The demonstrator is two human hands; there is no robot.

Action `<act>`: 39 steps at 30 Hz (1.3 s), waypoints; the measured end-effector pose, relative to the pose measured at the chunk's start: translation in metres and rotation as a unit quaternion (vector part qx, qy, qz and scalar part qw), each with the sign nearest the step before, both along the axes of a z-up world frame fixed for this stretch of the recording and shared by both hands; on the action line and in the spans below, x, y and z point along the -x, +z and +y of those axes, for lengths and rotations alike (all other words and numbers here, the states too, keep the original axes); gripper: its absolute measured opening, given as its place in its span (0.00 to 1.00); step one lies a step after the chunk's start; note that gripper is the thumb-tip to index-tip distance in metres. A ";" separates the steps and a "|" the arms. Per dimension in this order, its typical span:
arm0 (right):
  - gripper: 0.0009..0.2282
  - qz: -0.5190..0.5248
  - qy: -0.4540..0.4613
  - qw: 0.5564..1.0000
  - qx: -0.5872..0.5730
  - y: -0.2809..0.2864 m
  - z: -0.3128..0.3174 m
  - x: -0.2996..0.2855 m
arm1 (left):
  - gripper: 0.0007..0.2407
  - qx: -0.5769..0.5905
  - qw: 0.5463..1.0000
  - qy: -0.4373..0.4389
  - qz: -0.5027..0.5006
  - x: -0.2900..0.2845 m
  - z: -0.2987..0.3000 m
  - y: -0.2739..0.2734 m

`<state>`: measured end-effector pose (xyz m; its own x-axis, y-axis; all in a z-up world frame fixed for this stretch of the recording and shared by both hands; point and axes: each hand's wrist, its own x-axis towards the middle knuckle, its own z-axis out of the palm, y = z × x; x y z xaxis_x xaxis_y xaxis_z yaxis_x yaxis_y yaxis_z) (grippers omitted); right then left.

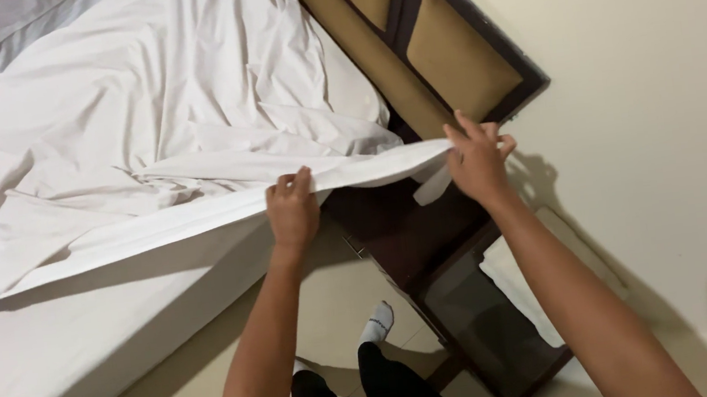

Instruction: The person spreads a white bedsheet over a mattress, smoothing out the fabric and tucking the edges under the mattress to secure it. They work around the bed, pulling the sheet tight and adjusting the corners to ensure a neat fit.

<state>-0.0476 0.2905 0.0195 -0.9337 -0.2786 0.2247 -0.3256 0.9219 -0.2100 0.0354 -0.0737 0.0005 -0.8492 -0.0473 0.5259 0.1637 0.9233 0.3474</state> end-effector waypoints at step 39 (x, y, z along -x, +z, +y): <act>0.32 -0.076 0.279 0.955 0.064 0.030 -0.208 -0.044 | 0.14 0.024 0.994 0.035 -0.097 -0.061 -0.044 -0.032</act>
